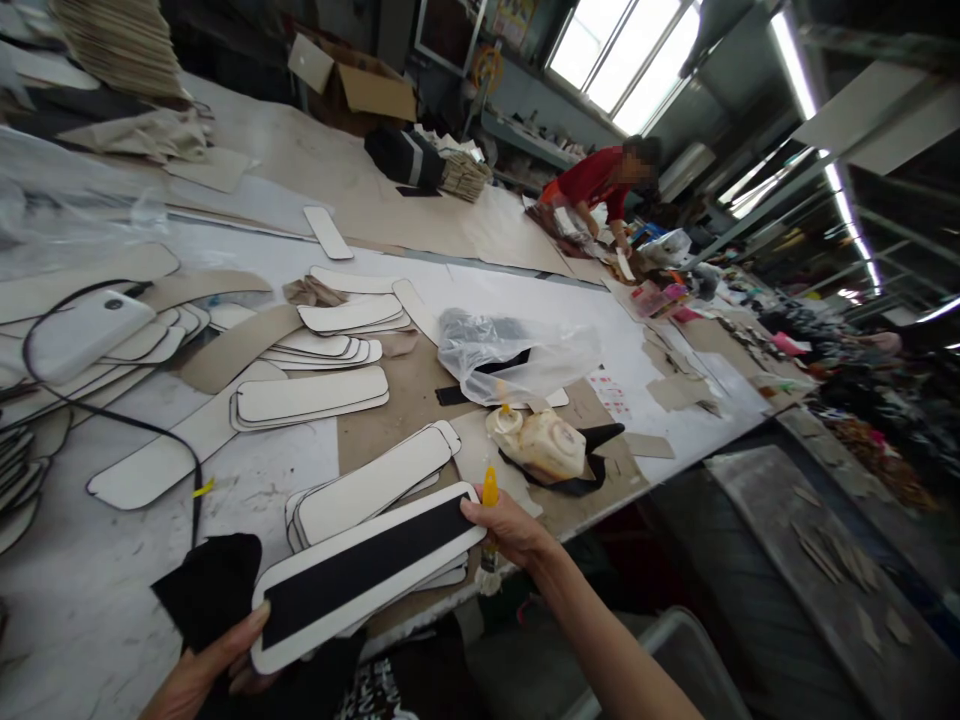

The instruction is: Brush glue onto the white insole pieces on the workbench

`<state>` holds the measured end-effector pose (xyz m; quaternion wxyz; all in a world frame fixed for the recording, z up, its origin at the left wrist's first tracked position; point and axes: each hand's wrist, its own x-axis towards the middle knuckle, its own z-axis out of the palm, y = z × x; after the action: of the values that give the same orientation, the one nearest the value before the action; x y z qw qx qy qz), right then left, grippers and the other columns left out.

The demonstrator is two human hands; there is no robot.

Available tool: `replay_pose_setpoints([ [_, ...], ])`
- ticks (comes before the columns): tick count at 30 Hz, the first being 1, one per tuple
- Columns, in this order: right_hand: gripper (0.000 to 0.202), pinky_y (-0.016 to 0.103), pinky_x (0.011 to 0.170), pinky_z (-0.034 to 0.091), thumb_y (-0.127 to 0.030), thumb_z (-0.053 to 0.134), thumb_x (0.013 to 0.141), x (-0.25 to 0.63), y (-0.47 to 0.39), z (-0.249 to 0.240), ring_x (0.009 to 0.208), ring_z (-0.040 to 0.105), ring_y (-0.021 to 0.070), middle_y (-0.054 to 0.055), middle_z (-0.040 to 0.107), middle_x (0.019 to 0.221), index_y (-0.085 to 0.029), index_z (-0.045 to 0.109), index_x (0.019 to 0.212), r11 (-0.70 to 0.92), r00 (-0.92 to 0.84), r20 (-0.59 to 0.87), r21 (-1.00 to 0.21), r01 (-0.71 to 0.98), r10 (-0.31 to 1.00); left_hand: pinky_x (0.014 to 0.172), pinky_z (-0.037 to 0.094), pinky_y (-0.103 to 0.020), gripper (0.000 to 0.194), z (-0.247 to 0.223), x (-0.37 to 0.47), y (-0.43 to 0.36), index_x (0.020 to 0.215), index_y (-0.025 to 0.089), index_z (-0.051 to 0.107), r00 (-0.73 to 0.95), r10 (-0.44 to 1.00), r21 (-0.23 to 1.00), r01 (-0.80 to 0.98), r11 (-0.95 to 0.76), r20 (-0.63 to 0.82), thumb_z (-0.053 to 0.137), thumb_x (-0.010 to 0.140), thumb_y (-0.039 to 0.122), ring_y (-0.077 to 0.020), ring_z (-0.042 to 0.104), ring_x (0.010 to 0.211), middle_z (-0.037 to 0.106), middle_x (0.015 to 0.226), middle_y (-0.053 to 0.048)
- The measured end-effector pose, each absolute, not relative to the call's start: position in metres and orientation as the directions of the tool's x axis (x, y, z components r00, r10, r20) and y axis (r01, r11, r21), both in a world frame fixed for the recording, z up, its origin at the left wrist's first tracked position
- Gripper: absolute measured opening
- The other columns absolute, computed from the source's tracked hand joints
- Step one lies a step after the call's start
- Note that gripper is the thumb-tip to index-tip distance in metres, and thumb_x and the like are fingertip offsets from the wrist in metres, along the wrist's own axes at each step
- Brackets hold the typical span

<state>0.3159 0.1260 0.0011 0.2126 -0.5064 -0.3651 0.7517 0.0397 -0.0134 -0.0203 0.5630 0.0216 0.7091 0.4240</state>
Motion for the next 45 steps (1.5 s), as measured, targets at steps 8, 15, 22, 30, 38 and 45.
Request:
replay_pose_setpoints([
  [8, 0.014, 0.024, 0.058, 0.034, -0.030, 0.059, 0.074, 0.327, 0.115, -0.042, 0.064, 0.048, 0.0144, -0.001, 0.054, 0.067, -0.017, 0.054, 0.071, -0.209, -0.245, -0.486, -0.703, 0.680, 0.839, 0.051, 0.047, -0.032, 0.037, -0.050, 0.039, -0.022, 0.057, 0.022, 0.053, -0.361, 0.497, 0.553, -0.063, 0.831, -0.789, 0.065, 0.055, 0.057, -0.0245, 0.058, 0.053, 0.055, 0.046, -0.001],
  [15, 0.020, 0.025, 0.061, 0.032, -0.034, 0.064, 0.076, 0.320, 0.116, -0.045, 0.071, 0.054, 0.0185, 0.003, 0.061, 0.075, -0.018, 0.054, 0.081, -0.028, -0.177, -0.463, -0.401, 0.916, 0.868, 0.072, 0.052, -0.034, 0.045, -0.061, 0.040, -0.023, 0.073, 0.017, 0.062, -0.415, 0.481, 0.542, -0.034, 0.840, -0.772, 0.068, 0.049, 0.055, -0.0302, 0.065, 0.080, 0.068, 0.071, -0.006],
  [22, 0.018, 0.028, 0.065, 0.037, -0.035, 0.047, 0.090, 0.327, 0.119, -0.023, 0.077, 0.058, 0.0210, 0.007, 0.062, 0.082, -0.018, 0.054, 0.088, 0.097, -0.187, -0.344, -0.264, 0.960, 0.920, 0.084, 0.048, -0.040, 0.053, -0.064, 0.014, -0.022, 0.081, 0.017, 0.067, -0.409, 0.406, 0.472, -0.073, 0.878, -0.818, 0.071, 0.044, 0.054, -0.0334, 0.062, 0.092, 0.070, 0.078, -0.007],
  [30, 0.039, 0.034, 0.079, 0.041, -0.044, 0.024, 0.095, 0.271, 0.143, 0.029, 0.084, 0.052, 0.0192, 0.007, 0.056, 0.086, -0.020, 0.054, 0.084, 0.274, -0.340, 0.066, -0.742, 0.611, 0.938, 0.077, 0.047, -0.036, 0.053, -0.058, 0.011, 0.028, 0.084, 0.013, 0.065, -0.572, 0.524, 0.619, 0.035, 0.785, -0.631, 0.064, 0.053, 0.056, -0.0305, 0.063, 0.085, 0.069, 0.077, -0.010],
  [38, 0.047, 0.024, 0.045, 0.040, -0.066, 0.046, 0.079, 0.192, 0.139, -0.018, 0.049, 0.048, 0.0115, -0.002, 0.049, 0.061, -0.020, 0.052, 0.076, -0.299, -0.331, -0.313, -0.950, 0.093, 0.890, 0.076, 0.043, -0.036, 0.055, -0.065, 0.010, 0.045, 0.088, 0.009, 0.063, -0.505, 0.626, 0.650, 0.158, 0.744, -0.594, 0.052, 0.062, 0.057, -0.0332, 0.061, 0.090, 0.068, 0.082, -0.017],
  [45, 0.033, 0.023, 0.049, 0.041, -0.047, 0.065, 0.072, 0.181, 0.138, -0.045, 0.047, 0.051, 0.0104, -0.004, 0.054, 0.059, -0.018, 0.051, 0.078, -0.451, -0.321, -0.465, -0.884, 0.121, 0.825, 0.064, 0.043, -0.034, 0.049, -0.068, 0.014, 0.046, 0.082, 0.010, 0.064, -0.477, 0.646, 0.643, 0.199, 0.740, -0.596, 0.046, 0.069, 0.053, -0.0319, 0.063, 0.076, 0.067, 0.069, -0.014],
])
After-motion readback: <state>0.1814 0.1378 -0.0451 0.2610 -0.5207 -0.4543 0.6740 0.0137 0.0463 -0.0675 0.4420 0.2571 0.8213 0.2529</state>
